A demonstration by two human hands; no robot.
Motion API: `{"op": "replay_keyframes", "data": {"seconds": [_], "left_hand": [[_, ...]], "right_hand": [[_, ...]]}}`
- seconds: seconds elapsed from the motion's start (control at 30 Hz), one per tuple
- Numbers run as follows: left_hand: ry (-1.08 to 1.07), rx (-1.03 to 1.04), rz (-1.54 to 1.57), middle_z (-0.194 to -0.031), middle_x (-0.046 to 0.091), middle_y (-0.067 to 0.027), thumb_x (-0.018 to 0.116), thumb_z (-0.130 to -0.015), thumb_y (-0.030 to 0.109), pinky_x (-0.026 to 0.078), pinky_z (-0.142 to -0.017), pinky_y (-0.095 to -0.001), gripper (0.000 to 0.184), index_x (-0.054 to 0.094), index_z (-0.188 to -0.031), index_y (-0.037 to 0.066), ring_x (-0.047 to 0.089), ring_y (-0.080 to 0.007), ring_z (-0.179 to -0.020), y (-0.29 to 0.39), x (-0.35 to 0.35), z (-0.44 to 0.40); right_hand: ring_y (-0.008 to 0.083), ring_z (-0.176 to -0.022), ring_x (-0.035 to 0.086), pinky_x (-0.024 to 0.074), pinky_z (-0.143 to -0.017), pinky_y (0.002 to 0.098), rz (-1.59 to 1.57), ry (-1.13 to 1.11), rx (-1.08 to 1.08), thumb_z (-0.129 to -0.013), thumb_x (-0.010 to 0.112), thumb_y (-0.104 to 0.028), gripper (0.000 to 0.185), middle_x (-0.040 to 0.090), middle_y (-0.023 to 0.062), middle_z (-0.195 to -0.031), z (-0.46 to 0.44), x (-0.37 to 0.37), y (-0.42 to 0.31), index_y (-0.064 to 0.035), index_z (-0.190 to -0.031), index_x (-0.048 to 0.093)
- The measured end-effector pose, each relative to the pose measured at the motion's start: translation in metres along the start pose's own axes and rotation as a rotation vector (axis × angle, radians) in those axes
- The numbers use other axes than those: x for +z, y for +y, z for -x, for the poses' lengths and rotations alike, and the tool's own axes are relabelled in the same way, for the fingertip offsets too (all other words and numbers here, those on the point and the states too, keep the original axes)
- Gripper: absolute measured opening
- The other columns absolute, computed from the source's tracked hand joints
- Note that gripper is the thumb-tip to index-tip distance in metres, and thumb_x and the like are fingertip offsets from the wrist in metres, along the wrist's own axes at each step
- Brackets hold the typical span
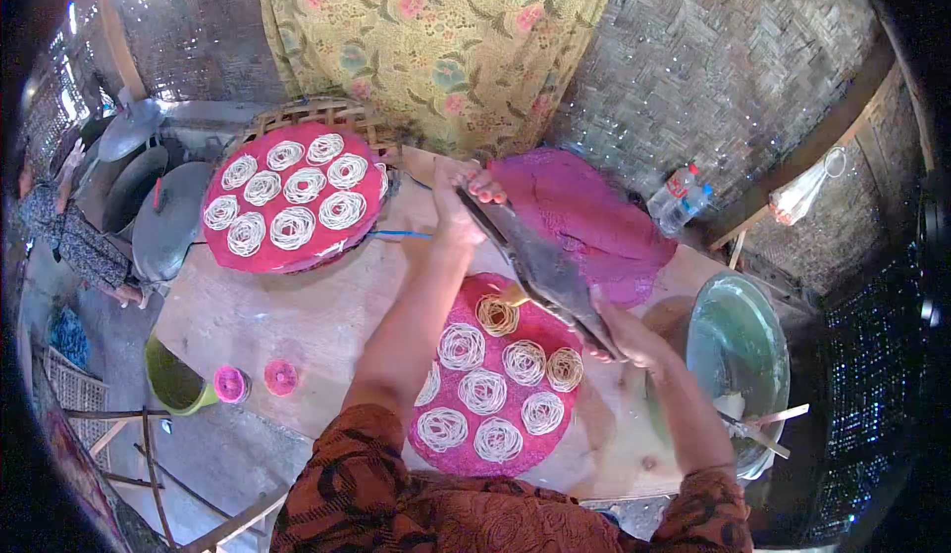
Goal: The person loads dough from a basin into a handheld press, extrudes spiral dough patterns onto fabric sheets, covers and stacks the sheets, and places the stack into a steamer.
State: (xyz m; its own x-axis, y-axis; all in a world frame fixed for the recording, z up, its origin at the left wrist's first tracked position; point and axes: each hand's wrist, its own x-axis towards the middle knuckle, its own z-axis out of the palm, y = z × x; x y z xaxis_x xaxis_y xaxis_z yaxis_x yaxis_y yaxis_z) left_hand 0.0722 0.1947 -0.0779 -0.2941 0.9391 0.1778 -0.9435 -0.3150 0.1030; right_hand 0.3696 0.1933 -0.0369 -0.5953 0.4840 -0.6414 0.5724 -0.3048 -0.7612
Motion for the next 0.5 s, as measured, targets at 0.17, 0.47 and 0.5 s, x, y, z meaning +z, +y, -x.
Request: {"op": "replay_keyframes", "data": {"seconds": [0.17, 0.47, 0.5], "left_hand": [[0.178, -0.015, 0.08, -0.048, 0.031, 0.0047, 0.026, -0.085, 0.068, 0.035, -0.051, -0.0299, 0.056, 0.032, -0.059, 0.018, 0.035, -0.0131, -0.044, -0.065, -0.044, -0.003], [0.059, -0.047, 0.037, -0.046, 0.033, 0.0062, 0.021, -0.089, 0.061, 0.036, -0.048, -0.0289, 0.053, 0.035, -0.058, 0.02, 0.036, -0.011, -0.041, -0.059, -0.018, -0.008], [0.092, -0.03, 0.002, -0.046, 0.033, 0.0066, 0.02, -0.09, 0.058, 0.035, -0.046, -0.0277, 0.052, 0.034, -0.057, 0.02, 0.035, -0.0104, -0.04, -0.061, -0.014, -0.004]], "right_hand": [[0.0115, -0.04, 0.042, 0.0323, -0.036, 0.0248, 0.251, 0.203, 0.185, -0.084, 0.024, -0.072, 0.072, 0.046, 0.003, -0.052, 0.031, -0.022, 0.0, -0.0055, -0.08, 0.053], [0.0159, -0.033, 0.042, 0.034, -0.032, 0.0299, 0.252, 0.332, 0.008, -0.085, 0.03, -0.067, 0.074, 0.045, 0.006, -0.045, 0.039, -0.016, 0.009, -0.0008, -0.06, 0.049], [0.0159, -0.034, 0.042, 0.0339, -0.032, 0.0301, 0.256, 0.302, 0.038, -0.085, 0.031, -0.067, 0.074, 0.044, 0.0059, -0.045, 0.042, -0.019, 0.009, -0.0005, -0.061, 0.049]]}}
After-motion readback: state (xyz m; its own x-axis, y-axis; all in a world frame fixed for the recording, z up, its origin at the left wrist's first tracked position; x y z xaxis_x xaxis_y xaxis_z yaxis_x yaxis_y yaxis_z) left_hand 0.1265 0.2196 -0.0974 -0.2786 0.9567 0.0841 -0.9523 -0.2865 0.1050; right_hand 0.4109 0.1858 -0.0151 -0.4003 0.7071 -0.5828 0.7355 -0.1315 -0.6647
